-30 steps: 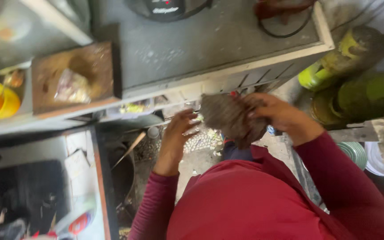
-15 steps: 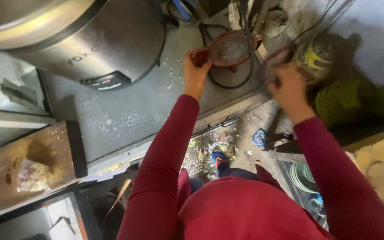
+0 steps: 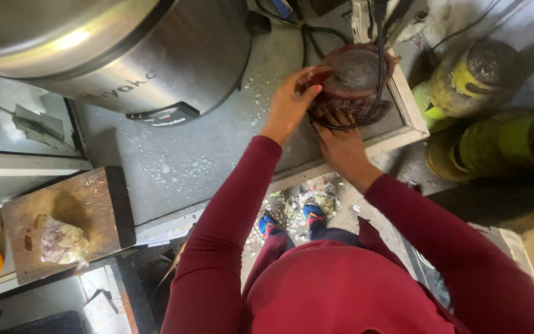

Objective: The person cleans various kitchen surfaces using a spray bottle and cloths. They wipe down a countertop, a wooden cutting board, and a stovetop area, moving items like a strainer and a pot to access the surfaces.

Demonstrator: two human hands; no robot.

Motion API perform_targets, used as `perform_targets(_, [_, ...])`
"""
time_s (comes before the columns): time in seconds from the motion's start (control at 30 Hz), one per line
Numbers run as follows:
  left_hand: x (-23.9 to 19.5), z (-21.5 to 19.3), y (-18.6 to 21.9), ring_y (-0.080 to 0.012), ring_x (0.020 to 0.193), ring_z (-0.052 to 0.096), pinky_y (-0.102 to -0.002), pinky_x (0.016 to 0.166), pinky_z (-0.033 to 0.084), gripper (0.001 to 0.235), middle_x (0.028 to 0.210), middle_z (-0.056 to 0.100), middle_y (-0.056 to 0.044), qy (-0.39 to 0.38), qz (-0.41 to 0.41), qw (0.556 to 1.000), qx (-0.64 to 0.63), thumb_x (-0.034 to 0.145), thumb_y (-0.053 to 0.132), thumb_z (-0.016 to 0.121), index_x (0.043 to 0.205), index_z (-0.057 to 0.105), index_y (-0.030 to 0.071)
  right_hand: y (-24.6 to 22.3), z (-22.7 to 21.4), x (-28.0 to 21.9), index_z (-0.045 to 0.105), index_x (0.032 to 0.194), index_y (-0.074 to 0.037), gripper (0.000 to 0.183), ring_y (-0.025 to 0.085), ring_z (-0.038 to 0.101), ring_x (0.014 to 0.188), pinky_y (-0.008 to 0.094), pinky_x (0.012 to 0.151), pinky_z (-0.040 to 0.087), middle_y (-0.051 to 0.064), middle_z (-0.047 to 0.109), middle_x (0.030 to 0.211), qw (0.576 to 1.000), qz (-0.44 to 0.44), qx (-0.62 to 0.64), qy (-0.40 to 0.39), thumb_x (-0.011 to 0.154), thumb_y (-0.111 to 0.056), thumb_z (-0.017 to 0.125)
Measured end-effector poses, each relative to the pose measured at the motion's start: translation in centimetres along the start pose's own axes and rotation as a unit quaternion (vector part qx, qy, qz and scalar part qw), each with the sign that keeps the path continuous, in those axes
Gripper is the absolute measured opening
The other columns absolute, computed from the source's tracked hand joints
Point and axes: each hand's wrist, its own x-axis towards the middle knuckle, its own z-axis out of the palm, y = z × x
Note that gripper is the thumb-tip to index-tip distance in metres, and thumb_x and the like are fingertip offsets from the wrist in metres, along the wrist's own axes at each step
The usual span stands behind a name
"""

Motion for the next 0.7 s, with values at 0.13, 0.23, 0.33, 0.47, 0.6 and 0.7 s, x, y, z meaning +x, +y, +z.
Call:
perform_targets(0.13, [-0.1, 1.5, 1.2, -0.0239, 0.105, 0.076, -0.033, 0.091, 0.058, 0.033, 0.115, 0.077, -0.013, 0.030, -0.041, 0.999, -0.007, 0.096, 0.022, 0.073, 0.126, 0.071, 0.008, -0.8, 3.6, 3.2, 0.064, 0.129, -0.001, 0.046, 0.048, 0.052, 0.126, 0.061, 0.104, 0.038, 0.029, 0.060, 0.135, 0.994, 0.024, -0.103, 0.026, 0.087, -0.020, 0.066])
perform_targets(0.23, [-0.4, 3.2, 2.5, -0.0234, 0.107, 0.074, -0.034, 0.090, 0.059, 0.030, 0.115, 0.076, -0.015, 0.083, -0.007, 0.997, -0.001, 0.095, 0.021, 0.074, 0.121, 0.071, 0.007, -0.7, 6.0, 6.0, 0.059, 0.138, 0.005, 0.061, 0.050, 0.047, 0.129, 0.060, 0.108, 0.034, 0.030, 0.055, 0.140, 0.995, 0.034, -0.049, 0.074, 0.091, -0.033, 0.067])
perform_targets(0.33, [-0.6, 2.2, 3.8, -0.0228, 0.112, 0.072, -0.034, 0.096, 0.057, 0.024, 0.118, 0.076, -0.013, 0.083, 0.076, 0.993, 0.026, 0.098, 0.014, 0.072, 0.121, 0.073, 0.006, -2.9, 10.5, 11.5, 0.062, 0.137, -0.008, 0.052, 0.037, 0.060, 0.119, 0.047, 0.109, 0.048, 0.011, 0.065, 0.129, 0.331, 0.174, -0.910, -0.179, 0.111, -0.053, 0.064])
perform_targets(0.47, [-0.5, -0.4, 6.1, -0.0183, 0.112, 0.069, -0.031, 0.094, 0.057, 0.025, 0.124, 0.070, -0.009, 0.005, -0.019, 0.992, -0.123, 0.100, 0.005, 0.065, 0.124, 0.068, 0.002, -4.0, 12.4, 15.1, 0.067, 0.135, -0.007, 0.059, 0.045, 0.050, 0.126, 0.055, 0.110, 0.037, 0.015, 0.061, 0.128, 0.583, 0.229, -0.773, -0.102, 0.097, -0.052, 0.074])
perform_targets(0.6, [-0.6, -2.5, 7.9, -0.0177, 0.117, 0.068, -0.031, 0.100, 0.056, 0.025, 0.126, 0.070, -0.008, -0.021, -0.007, 0.992, -0.126, 0.102, 0.002, 0.063, 0.127, 0.067, 0.002, -2.3, 13.1, 20.7, 0.068, 0.133, -0.008, 0.054, 0.044, 0.052, 0.125, 0.054, 0.109, 0.038, 0.015, 0.062, 0.128, 0.993, 0.074, -0.074, 0.060, 0.096, -0.048, 0.072])
perform_targets(0.7, [-0.3, -2.8, 8.0, -0.0162, 0.112, 0.072, -0.030, 0.097, 0.059, 0.028, 0.121, 0.074, -0.007, -0.008, 0.019, 1.000, -0.017, 0.100, 0.003, 0.068, 0.128, 0.069, 0.005, -1.9, 13.7, 20.7, 0.068, 0.132, -0.008, 0.051, 0.043, 0.053, 0.125, 0.054, 0.108, 0.039, 0.015, 0.062, 0.128, 0.999, 0.024, -0.028, 0.040, 0.096, -0.044, 0.071])
